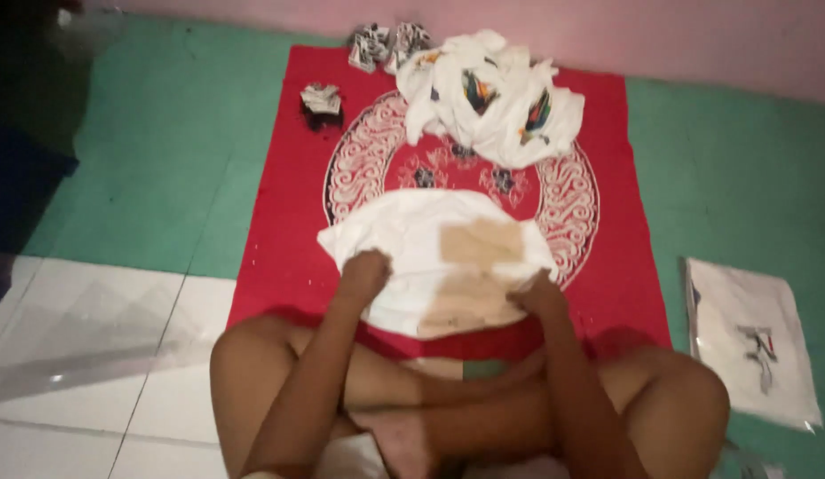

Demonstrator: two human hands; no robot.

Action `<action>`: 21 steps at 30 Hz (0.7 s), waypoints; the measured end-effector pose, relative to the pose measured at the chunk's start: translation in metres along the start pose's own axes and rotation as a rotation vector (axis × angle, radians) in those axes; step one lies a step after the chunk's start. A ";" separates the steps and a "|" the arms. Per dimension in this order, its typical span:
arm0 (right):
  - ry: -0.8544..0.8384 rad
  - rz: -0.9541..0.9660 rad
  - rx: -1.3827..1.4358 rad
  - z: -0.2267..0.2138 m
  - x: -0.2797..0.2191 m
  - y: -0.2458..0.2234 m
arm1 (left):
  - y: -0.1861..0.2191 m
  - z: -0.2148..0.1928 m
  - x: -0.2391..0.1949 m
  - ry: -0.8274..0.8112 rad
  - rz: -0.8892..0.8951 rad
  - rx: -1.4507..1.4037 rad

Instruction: Folding a white t-shirt with a graphic print into a neat rectangle on a floor mat.

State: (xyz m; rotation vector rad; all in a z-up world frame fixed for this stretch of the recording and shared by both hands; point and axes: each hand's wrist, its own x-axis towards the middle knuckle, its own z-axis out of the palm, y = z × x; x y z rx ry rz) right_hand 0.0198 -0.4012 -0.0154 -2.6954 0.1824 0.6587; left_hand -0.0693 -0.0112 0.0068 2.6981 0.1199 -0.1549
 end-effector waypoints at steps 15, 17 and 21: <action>0.013 0.008 0.015 0.002 -0.018 -0.003 | 0.064 -0.079 -0.060 -0.346 -0.033 0.182; 0.004 0.006 -0.008 0.000 -0.014 -0.001 | 0.056 -0.069 -0.054 -0.346 -0.047 0.166; -0.011 0.005 0.016 0.006 -0.016 -0.001 | 0.027 -0.037 -0.029 -0.230 -0.064 0.035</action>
